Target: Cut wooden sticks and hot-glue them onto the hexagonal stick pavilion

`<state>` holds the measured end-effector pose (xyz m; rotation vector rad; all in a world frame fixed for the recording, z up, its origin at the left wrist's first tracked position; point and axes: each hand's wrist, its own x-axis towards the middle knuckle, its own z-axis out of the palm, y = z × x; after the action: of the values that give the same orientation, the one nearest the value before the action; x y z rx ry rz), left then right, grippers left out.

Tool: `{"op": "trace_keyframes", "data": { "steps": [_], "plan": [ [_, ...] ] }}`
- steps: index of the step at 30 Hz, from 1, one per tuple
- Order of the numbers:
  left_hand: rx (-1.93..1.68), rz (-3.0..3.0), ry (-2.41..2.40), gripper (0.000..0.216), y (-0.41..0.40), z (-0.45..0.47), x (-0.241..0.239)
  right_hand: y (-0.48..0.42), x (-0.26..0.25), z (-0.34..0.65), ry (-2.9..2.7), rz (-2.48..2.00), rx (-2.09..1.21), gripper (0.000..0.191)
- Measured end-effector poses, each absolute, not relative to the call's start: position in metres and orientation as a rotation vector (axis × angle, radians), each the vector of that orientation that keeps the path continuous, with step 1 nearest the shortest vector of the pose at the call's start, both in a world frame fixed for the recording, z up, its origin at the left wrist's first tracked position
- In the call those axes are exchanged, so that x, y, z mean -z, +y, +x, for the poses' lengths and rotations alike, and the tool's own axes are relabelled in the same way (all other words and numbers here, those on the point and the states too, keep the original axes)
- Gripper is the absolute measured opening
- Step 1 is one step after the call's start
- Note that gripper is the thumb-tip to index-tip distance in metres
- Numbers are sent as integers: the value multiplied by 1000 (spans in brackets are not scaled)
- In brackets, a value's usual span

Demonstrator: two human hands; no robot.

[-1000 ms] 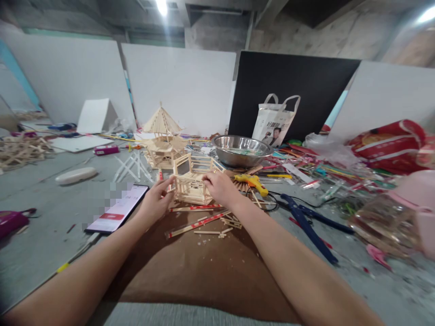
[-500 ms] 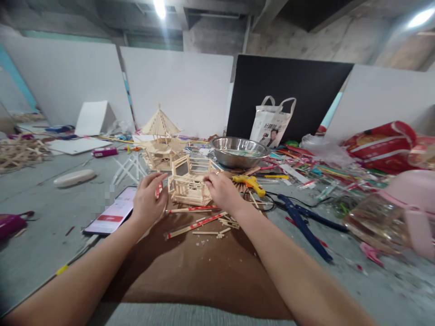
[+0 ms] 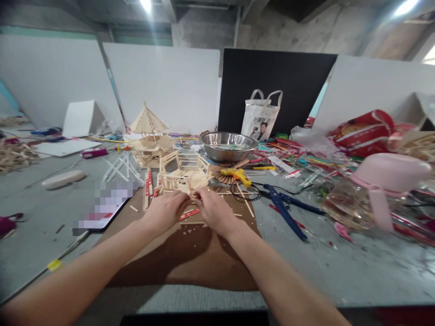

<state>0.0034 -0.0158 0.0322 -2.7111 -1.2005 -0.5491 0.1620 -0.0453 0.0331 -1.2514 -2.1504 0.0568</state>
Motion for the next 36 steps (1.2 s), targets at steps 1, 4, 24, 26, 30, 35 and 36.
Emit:
{"op": "trace_keyframes", "data": {
  "steps": [1,4,24,26,30,35,36],
  "plan": [
    [533,-2707,-1228,25,-16,5,-32,-45,-32,164,-2118,-1275,-85,14],
    [493,-2702,-1286,27,-18,11,-33,-46,-28,167,-2047,-1318,-164,13],
    [1065,-3049,-1631,39,-8,7,-13,28,-39,276,-1647,-2227,245,20],
    [1087,-3076,-1637,40,-8,8,-11,39,-38,276,-1643,-2303,220,19],
    [1153,-3044,-1673,40,-5,5,-9,41,-50,287,-1611,-2433,170,25],
    [1217,-3075,-1676,40,-4,3,-11,-17,-60,325,-1480,-2673,105,35],
    [1230,-3086,-1671,40,-4,4,-11,-31,-58,330,-1448,-2736,67,38]
  ]
}}
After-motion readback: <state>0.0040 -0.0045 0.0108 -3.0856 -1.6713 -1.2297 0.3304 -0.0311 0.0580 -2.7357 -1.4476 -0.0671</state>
